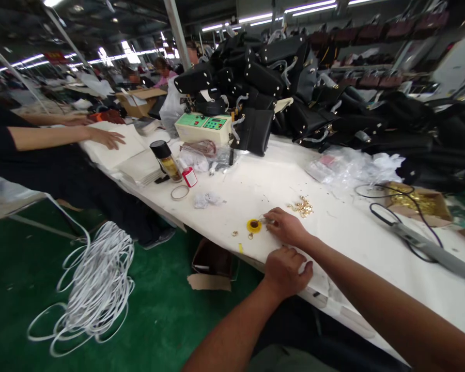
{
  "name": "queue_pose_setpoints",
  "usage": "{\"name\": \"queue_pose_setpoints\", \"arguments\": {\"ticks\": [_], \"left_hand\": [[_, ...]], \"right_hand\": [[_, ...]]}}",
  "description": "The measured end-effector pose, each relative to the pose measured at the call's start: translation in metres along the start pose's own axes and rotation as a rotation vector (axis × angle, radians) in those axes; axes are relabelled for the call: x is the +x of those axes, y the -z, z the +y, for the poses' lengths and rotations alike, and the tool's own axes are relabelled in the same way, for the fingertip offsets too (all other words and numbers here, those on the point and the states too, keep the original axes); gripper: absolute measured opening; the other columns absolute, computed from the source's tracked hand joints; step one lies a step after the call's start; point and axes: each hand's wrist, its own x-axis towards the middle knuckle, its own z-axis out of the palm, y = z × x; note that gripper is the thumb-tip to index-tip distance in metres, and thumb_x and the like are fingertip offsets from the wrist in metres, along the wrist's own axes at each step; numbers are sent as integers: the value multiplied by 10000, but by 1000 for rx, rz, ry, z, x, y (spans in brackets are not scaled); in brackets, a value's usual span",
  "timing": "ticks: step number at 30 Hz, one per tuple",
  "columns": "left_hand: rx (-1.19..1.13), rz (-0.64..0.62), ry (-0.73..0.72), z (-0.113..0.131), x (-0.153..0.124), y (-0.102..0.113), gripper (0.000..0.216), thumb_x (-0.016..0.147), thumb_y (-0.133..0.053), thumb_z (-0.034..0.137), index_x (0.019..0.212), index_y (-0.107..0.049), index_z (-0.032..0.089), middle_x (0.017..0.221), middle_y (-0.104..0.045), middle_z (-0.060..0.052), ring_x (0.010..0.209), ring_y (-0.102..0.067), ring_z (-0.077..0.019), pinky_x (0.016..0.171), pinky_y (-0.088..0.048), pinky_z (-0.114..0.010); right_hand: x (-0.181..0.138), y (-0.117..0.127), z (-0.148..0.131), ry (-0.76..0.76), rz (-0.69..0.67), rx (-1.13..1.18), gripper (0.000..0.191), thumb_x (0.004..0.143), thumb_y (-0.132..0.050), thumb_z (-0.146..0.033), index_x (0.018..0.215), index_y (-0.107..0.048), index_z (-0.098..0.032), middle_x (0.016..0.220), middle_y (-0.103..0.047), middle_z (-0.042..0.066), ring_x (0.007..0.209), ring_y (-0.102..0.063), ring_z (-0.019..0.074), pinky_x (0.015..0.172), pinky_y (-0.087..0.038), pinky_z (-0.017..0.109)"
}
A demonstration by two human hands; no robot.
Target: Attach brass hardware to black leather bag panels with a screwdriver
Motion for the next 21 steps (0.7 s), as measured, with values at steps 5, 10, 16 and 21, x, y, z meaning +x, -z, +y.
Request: {"name": "queue_pose_setpoints", "arguments": {"ticks": [5, 10, 16, 21], "left_hand": [[-7, -9, 9, 5, 3, 3, 164, 834, -677, 261, 679, -644, 216, 649, -653, -20, 649, -627, -187, 576, -467, -340], [-63, 148, 130, -1, 7, 29, 167, 854, -670, 197, 1021, -658, 201, 896, -737, -43, 841, -664, -200, 781, -552, -354], [233, 149, 500, -54, 12, 70, 869, 736, -819, 229, 1481, -374, 180, 1285, -633, -150, 1195, -577, -318, 1047, -480, -519], [238, -89, 645, -83, 21, 73, 1002, 707, -851, 283, 1542, -304, 200, 1278, -656, -111, 1251, -552, -318, 1118, -414, -510]], "right_hand": [[1, -11, 13, 8, 43, 28, 237, 944, -644, -298, 1156, -748, -298, 1231, -706, 0, 961, -705, 191, 828, -532, 316], [-5, -17, 21, 38, 135, 98, 224, 968, -624, -312, 1147, -756, -279, 1161, -725, 12, 892, -707, 163, 773, -522, 280], [-10, -13, 17, 97, 132, 49, 217, 944, -634, -283, 1110, -774, -282, 1101, -744, 12, 892, -710, 168, 718, -490, 276], [-14, -7, 11, 96, 80, -29, 213, 946, -617, -284, 1082, -781, -293, 1100, -746, 19, 963, -702, 186, 714, -472, 285]]}}
